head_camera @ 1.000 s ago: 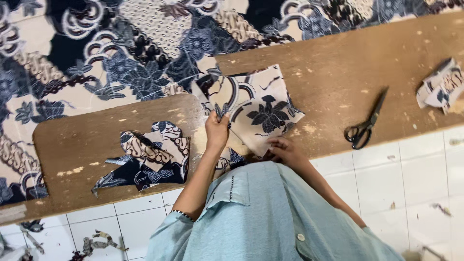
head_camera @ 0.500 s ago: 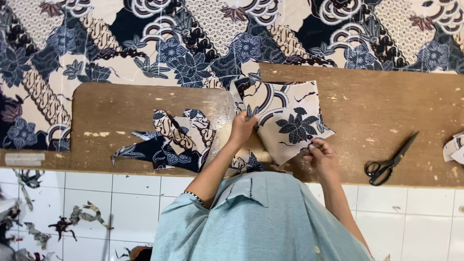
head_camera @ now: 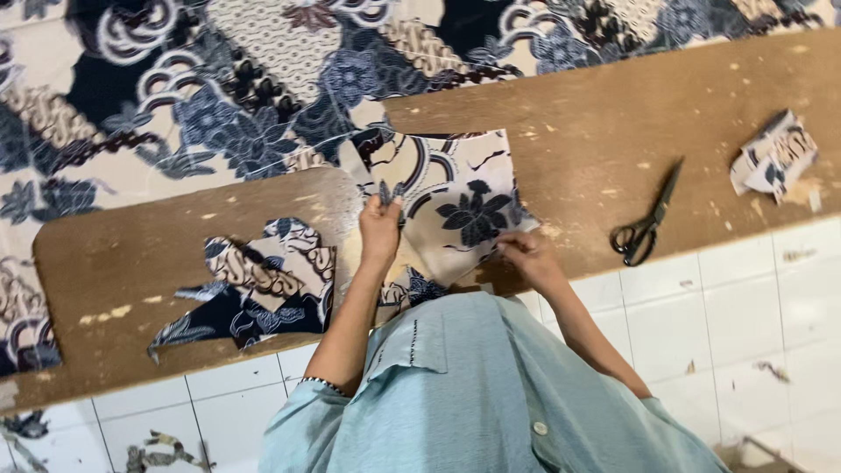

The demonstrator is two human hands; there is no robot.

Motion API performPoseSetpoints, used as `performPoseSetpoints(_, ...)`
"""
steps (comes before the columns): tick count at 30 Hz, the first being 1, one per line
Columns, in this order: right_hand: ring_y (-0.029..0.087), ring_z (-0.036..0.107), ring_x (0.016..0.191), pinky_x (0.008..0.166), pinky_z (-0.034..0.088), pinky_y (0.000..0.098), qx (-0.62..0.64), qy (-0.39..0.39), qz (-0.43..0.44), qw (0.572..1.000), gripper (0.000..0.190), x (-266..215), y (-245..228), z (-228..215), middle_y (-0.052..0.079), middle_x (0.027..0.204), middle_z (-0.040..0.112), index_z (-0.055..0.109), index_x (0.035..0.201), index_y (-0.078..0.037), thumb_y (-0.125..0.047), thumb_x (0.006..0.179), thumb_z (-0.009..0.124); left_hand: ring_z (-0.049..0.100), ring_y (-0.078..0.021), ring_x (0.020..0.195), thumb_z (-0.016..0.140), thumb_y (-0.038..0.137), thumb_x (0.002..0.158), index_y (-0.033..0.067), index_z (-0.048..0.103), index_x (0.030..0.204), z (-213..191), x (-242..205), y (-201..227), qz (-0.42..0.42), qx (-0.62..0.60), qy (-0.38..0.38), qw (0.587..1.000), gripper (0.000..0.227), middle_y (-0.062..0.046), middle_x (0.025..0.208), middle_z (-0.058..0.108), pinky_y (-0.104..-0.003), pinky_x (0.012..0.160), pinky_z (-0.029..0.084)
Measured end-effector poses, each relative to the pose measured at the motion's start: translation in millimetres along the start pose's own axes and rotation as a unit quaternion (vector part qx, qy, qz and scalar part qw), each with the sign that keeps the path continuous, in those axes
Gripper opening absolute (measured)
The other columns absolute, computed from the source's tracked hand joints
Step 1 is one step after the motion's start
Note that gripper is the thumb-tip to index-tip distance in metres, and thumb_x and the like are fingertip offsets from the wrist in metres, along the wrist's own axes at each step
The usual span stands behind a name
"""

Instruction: The person uses shears to cut patterned fabric on a wooden table, following a paper template. They cut multiple pieces, fold them, and stack them on the table.

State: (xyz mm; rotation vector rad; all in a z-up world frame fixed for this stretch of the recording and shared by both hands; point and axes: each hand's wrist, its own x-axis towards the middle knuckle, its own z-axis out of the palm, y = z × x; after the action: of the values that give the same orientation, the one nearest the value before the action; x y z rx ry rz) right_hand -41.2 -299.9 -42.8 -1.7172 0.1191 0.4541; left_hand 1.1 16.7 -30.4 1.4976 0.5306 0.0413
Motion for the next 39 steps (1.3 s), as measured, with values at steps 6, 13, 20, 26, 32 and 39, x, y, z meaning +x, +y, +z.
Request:
performPoseSetpoints(6, 0.010, 0.069, 0.081, 0.072, 0.057, 0.0256, -0.037, -0.082, -0.093, 0.992, 0.021, -13.4, -5.0, -8.4, 0.005, 0.098, 0.077, 0.076, 0.113, -0.002, -0.011, 0.094, 0.073, 0.056, -0.0042, 0.073, 0.063, 0.002, 0.099, 0.0037, 0.064, 0.109, -2.9, 7.7, 31.1, 0.044, 0.007, -0.017, 0.999, 0.011, 0.003, 0.087, 0.068, -0.021, 0.066, 0.046)
performPoseSetpoints(13, 0.007, 0.066, 0.070, 0.060, 0.054, 0.0234, 0.021, 0.066, 0.009, 0.998, 0.019, -14.7, -16.6, 3.2, 0.005, 0.088, 0.072, 0.071, 0.112, -0.004, -0.010, 0.094, 0.071, 0.048, -0.0038, 0.067, 0.066, 0.002, 0.097, 0.0019, 0.065, 0.109, -9.0, 22.5, 47.7, 0.029, 0.053, -0.011, 0.998, 0.012, 0.005, 0.081, 0.060, -0.020, 0.060, 0.040)
performPoseSetpoints(20, 0.022, 0.065, 0.074, 0.067, 0.053, 0.0327, -0.157, 0.179, -0.104, 0.966, 0.016, -8.3, -38.0, 7.7, 0.012, 0.090, 0.069, 0.073, 0.107, -0.003, -0.010, 0.093, 0.076, 0.049, -0.0030, 0.067, 0.066, 0.009, 0.102, 0.0017, 0.068, 0.102, -16.2, 29.2, 34.7, -0.001, 0.024, 0.010, 1.000, 0.007, 0.005, 0.079, 0.062, -0.020, 0.059, 0.041)
performPoseSetpoints(26, 0.027, 0.069, 0.084, 0.073, 0.056, 0.0373, -0.207, 0.146, -0.091, 0.963, 0.021, 12.1, -70.5, 9.5, 0.014, 0.097, 0.067, 0.071, 0.106, -0.004, -0.017, 0.090, 0.075, 0.051, -0.0021, 0.071, 0.063, 0.011, 0.106, -0.0010, 0.069, 0.104, -19.6, 33.8, 30.0, 0.019, 0.019, -0.001, 1.000, 0.013, 0.003, 0.084, 0.066, -0.020, 0.062, 0.043)
performPoseSetpoints(32, 0.032, 0.067, 0.085, 0.074, 0.054, 0.0428, -0.284, 0.127, -0.024, 0.950, 0.035, 27.8, -90.6, 23.5, 0.014, 0.096, 0.067, 0.068, 0.109, -0.006, -0.025, 0.083, 0.081, 0.057, -0.0040, 0.074, 0.058, 0.005, 0.105, -0.0006, 0.066, 0.114, -23.3, 31.7, 20.6, -0.012, -0.073, -0.011, 0.997, 0.013, 0.000, 0.090, 0.069, -0.021, 0.067, 0.048)
performPoseSetpoints(39, 0.033, 0.070, 0.094, 0.082, 0.055, 0.0445, -0.269, 0.087, 0.100, 0.954, 0.029, 37.0, -75.1, 31.0, 0.014, 0.103, 0.072, 0.065, 0.115, -0.009, -0.020, 0.088, 0.068, 0.063, -0.0126, 0.087, 0.063, 0.004, 0.103, -0.0037, 0.065, 0.120, -36.7, 35.4, 1.3, -0.010, -0.022, 0.000, 1.000, 0.018, -0.007, 0.103, 0.071, -0.026, 0.077, 0.052)
